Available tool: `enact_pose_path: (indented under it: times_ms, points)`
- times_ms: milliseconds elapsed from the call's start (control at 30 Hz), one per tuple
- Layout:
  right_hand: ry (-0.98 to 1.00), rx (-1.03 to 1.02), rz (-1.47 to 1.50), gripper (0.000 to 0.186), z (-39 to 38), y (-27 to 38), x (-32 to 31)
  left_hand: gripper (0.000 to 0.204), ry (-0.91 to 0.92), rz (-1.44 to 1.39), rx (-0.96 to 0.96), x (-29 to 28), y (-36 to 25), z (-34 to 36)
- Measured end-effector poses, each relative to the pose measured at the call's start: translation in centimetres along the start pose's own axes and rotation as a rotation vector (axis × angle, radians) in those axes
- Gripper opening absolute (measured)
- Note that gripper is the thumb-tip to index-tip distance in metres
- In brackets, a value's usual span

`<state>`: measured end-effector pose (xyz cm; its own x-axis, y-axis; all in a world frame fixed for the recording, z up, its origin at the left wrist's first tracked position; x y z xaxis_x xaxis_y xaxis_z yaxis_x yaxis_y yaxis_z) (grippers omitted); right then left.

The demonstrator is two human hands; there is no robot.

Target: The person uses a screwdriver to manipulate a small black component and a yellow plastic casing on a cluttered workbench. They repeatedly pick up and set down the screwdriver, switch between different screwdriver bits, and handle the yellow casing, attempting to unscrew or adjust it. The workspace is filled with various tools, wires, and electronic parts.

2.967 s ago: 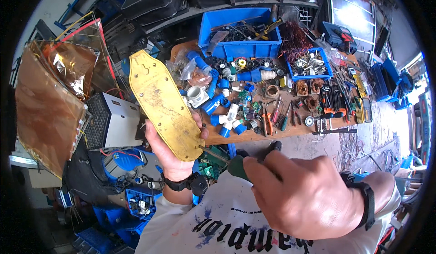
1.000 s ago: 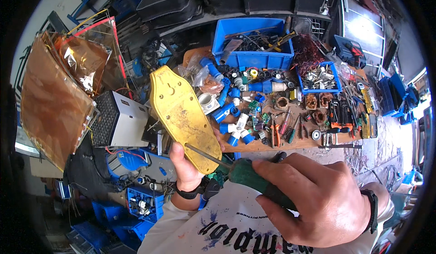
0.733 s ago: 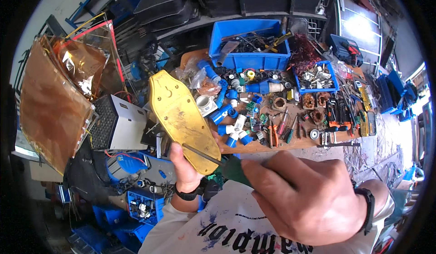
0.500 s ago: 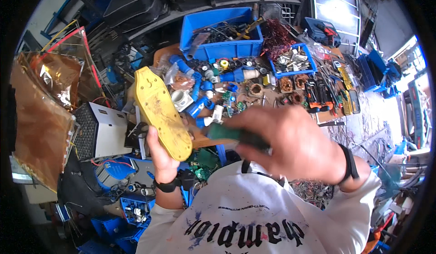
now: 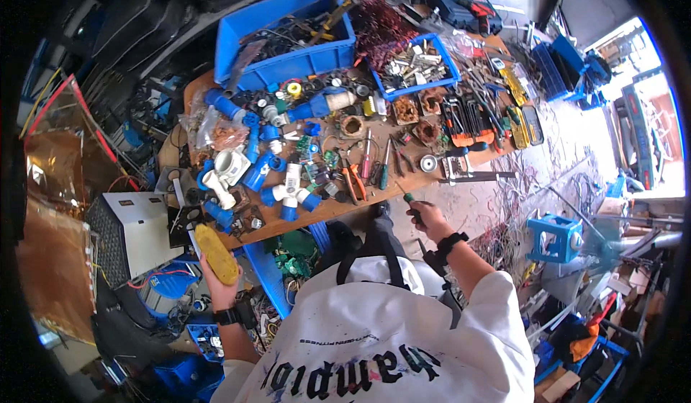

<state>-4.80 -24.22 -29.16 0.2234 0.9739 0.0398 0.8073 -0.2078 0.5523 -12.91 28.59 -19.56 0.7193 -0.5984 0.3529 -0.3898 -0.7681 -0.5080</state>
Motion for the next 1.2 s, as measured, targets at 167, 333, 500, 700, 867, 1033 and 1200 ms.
enact_pose_path:
  times_ms: [167,333,500,700,867,1033,1200]
  points:
    - [-0.092,-0.082,0.015,0.029,4.6,-3.1,1.1,0.051,-0.144,0.079,-0.065,-0.3,2.2,0.1]
    - [-0.201,-0.293,-0.094,0.042,11.1,-4.4,2.5,0.042,-0.186,0.097,-0.034,0.3,2.5,-0.7]
    - [-0.331,-0.518,-0.266,0.055,15.2,-4.7,3.8,0.05,-0.339,0.183,0.091,4.9,4.5,-5.0]
    - [-0.386,-0.447,-0.423,0.053,16.8,-3.3,4.9,0.053,-0.318,0.022,-0.077,7.3,6.0,-8.1]
    - [-0.436,-0.553,-0.601,0.056,18.7,-2.9,4.6,0.056,-0.424,-0.053,-0.019,7.8,8.2,-9.1]
    - [-0.501,-0.5,-0.792,0.055,16.4,-0.8,6.3,0.049,-0.421,-0.104,-0.026,10.6,9.7,-9.3]
    - [-0.364,-0.564,-0.774,0.053,16.4,-1.6,6.5,0.052,-0.427,-0.029,-0.044,11.6,9.8,-9.1]
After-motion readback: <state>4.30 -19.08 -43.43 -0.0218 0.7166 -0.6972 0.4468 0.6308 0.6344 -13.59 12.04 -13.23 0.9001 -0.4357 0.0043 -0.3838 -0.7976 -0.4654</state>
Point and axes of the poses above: each hand's wrist, its own z-axis towards the middle knuckle, its own x-axis out of the palm, y = z × x, the point moved 1 cm from there along z, towards the middle knuckle, and after that the axes turned 5 degrees about -x, right-handed, at the moved point
